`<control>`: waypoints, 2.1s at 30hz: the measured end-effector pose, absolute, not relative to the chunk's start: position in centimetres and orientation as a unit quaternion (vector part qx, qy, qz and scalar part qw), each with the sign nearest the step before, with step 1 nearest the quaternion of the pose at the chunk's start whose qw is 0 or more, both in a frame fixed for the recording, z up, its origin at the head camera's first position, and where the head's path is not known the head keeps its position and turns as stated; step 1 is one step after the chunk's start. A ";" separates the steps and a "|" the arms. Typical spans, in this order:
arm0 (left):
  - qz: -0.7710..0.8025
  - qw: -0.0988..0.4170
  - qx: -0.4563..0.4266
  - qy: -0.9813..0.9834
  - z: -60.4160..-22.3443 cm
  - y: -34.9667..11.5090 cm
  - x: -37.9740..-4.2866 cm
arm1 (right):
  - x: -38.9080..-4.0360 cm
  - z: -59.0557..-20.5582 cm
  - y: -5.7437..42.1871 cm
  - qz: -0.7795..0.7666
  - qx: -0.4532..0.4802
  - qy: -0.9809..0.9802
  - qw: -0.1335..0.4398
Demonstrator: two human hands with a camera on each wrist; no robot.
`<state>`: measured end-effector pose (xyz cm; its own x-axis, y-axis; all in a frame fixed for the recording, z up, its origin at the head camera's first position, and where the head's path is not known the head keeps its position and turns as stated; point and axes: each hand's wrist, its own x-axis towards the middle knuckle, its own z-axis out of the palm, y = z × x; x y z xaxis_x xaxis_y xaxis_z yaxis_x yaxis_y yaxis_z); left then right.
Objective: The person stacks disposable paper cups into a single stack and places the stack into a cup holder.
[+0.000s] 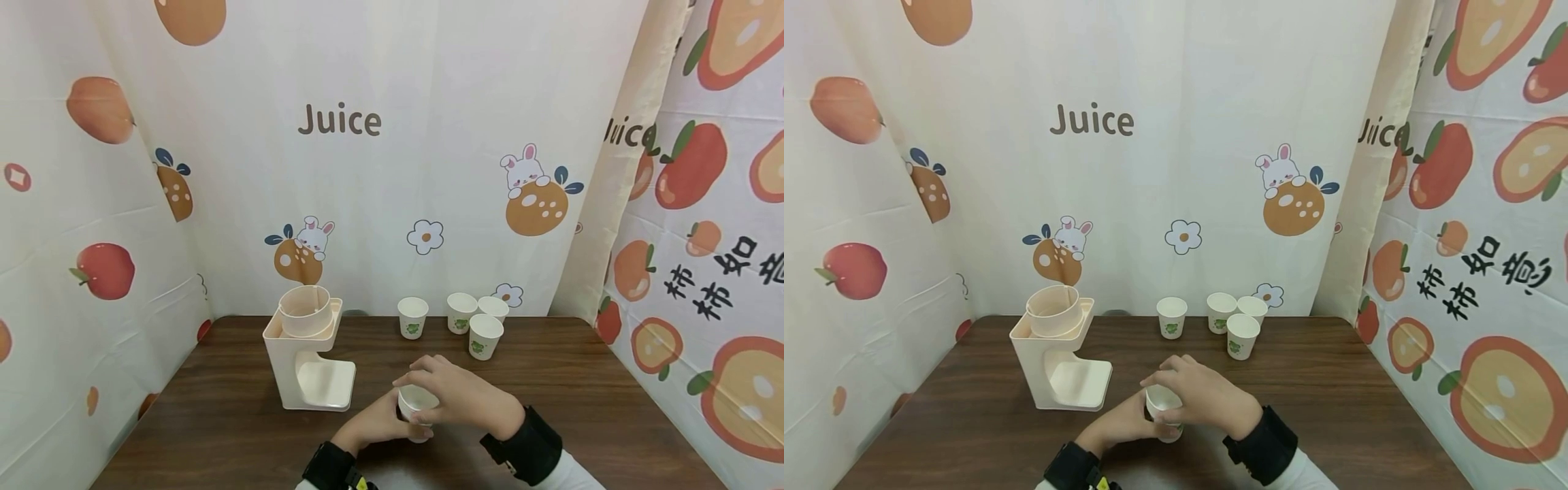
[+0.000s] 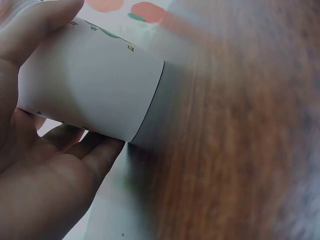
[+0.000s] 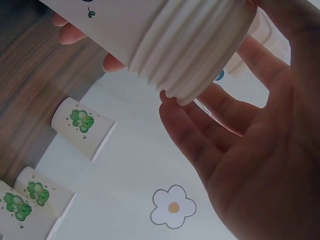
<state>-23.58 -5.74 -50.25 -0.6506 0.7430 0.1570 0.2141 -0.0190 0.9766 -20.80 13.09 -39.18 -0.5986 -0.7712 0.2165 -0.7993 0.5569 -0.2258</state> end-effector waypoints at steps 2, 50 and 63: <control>0.616 0.211 0.361 0.668 -50.3 -5.7 -23.6 | -20.9 -39.3 13.1 0.153 0.447 -0.880 0.043; 0.605 0.165 0.323 0.709 -49.9 -5.5 -23.1 | -22.8 -39.7 19.1 0.189 0.302 -0.932 0.070; 0.606 0.159 0.317 0.712 -50.1 -5.5 -23.1 | -25.3 -40.9 21.1 0.153 0.270 -0.942 0.124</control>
<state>-23.14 -5.46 -50.07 -0.7488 0.6438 0.1576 0.2589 0.0652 0.9637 -25.26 21.13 -40.90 -0.8231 -0.4709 0.3173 -0.5472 0.8071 -0.2218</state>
